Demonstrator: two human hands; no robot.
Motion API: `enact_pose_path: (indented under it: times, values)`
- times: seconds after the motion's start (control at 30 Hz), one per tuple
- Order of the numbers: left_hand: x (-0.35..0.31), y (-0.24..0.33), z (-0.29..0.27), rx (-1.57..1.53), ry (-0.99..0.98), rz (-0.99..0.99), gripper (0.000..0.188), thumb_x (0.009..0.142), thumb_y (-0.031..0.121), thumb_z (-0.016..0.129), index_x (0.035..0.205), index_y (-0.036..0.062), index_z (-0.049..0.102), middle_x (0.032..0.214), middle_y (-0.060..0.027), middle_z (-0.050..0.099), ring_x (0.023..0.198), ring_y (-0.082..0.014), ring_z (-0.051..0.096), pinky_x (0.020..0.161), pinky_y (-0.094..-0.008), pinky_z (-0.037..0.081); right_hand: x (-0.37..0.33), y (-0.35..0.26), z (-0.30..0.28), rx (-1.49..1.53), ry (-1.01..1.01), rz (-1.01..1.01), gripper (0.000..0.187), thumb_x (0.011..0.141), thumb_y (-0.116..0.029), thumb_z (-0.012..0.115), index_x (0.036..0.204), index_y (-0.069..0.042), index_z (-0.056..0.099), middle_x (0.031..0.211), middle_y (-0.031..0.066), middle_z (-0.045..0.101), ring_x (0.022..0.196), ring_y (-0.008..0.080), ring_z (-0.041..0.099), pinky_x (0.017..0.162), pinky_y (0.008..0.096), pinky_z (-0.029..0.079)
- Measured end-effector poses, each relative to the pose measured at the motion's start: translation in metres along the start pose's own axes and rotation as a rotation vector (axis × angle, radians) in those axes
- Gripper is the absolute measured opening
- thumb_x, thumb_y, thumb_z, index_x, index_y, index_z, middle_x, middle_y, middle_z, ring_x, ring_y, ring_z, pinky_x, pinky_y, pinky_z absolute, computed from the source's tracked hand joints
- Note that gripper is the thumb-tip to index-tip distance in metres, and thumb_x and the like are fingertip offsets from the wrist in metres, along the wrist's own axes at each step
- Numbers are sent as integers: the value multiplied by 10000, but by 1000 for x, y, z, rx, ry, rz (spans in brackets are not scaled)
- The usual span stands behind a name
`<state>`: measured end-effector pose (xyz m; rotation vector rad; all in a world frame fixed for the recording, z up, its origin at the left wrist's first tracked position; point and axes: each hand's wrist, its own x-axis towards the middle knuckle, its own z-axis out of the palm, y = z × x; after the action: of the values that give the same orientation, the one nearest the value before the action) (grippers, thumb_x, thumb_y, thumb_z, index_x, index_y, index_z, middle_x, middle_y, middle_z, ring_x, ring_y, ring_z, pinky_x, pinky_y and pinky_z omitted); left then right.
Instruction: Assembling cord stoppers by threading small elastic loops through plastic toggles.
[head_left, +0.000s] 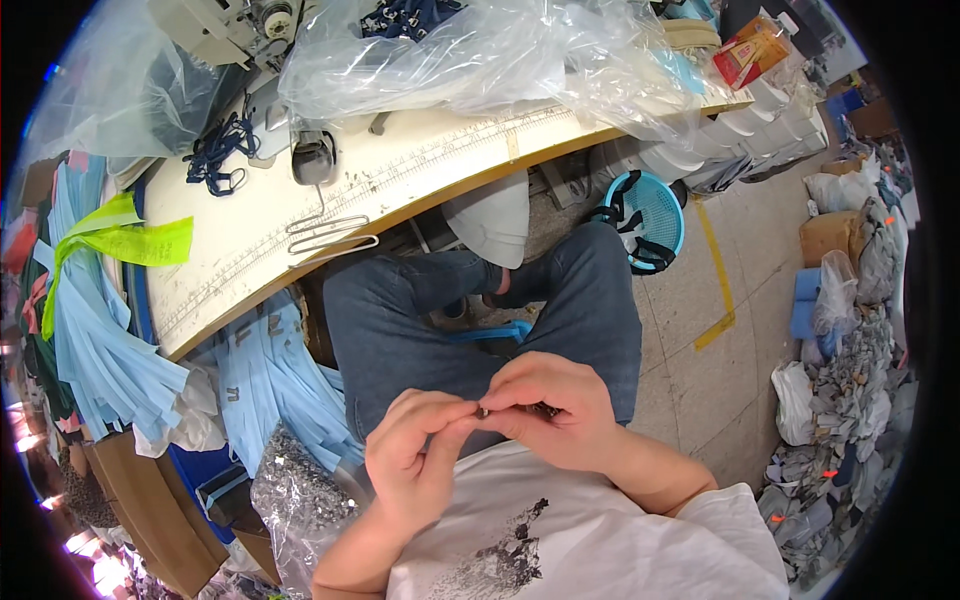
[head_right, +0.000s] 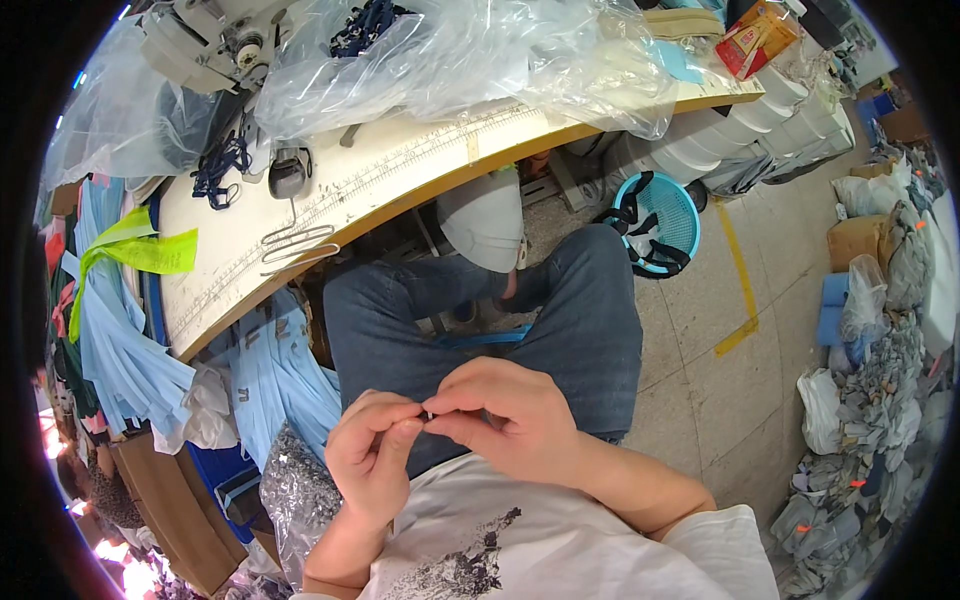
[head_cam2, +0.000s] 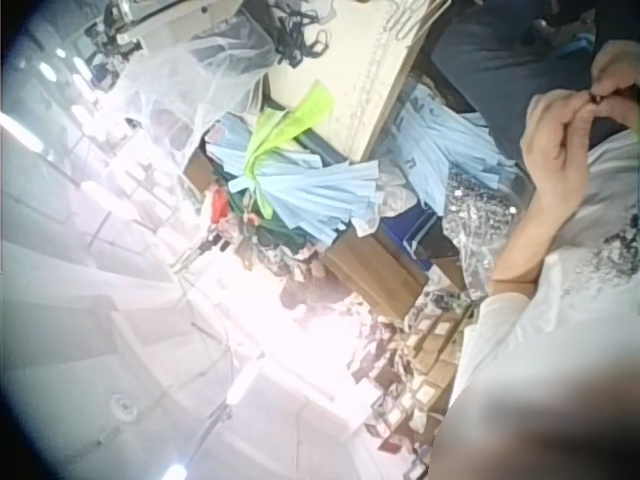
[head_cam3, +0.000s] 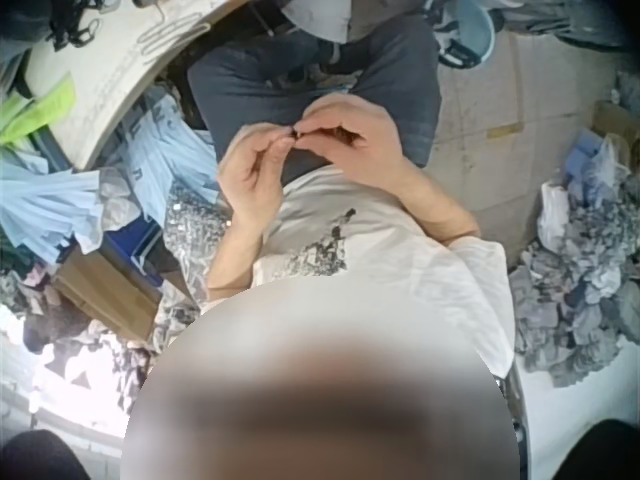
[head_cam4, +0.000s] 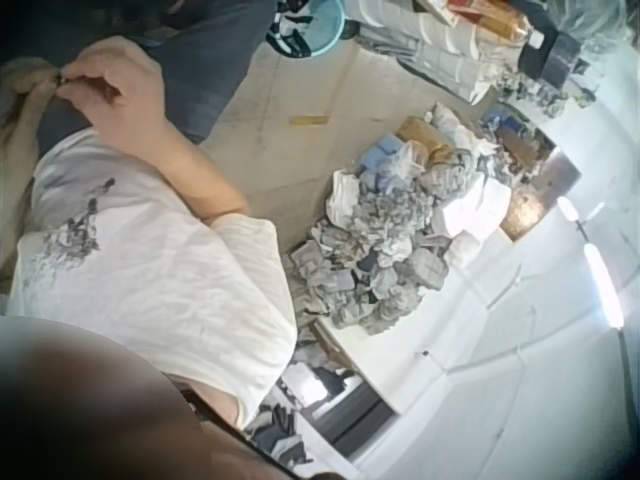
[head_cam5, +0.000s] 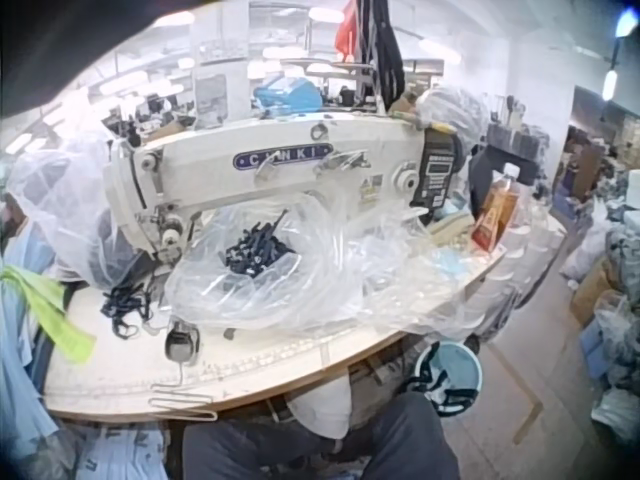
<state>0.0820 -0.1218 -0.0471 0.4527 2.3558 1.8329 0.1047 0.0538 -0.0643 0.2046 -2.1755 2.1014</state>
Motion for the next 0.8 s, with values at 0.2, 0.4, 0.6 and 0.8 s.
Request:
enact_pose_path:
  times: [0.2, 0.4, 0.6, 0.8]
  values:
    - [1, -2, -1, -25, -43, 33, 157, 752, -88, 674, 893, -27, 642, 841, -124, 657, 721, -210, 604, 654, -275, 467, 1, -2, -5, 141, -23, 148, 214, 749, 6, 754, 950, -31, 689, 888, 41, 626, 671, 71, 541, 526, 207, 399]
    - [3, -5, -7, 25, -87, 100, 185, 729, -111, 663, 884, -17, 626, 858, -120, 654, 722, -208, 608, 654, -277, 471, 3, -1, -6, 125, -61, 139, 209, 763, 9, 742, 961, -35, 692, 889, 43, 623, 677, 63, 529, 523, 203, 387]
    - [5, -5, -2, -15, -86, 47, 223, 700, -113, 684, 889, -10, 625, 842, -112, 647, 705, -200, 600, 631, -277, 471, 4, 1, -6, 174, -77, 197, 184, 785, 13, 723, 961, -31, 693, 907, 44, 629, 704, 60, 543, 539, 201, 395]
    - [13, -12, -6, 86, -93, 186, 268, 659, -94, 732, 887, -2, 625, 823, -114, 639, 686, -188, 589, 594, -278, 468, 2, -1, -7, 587, -70, 532, 126, 847, 5, 667, 971, -12, 685, 937, 44, 633, 731, 54, 557, 571, 186, 420]
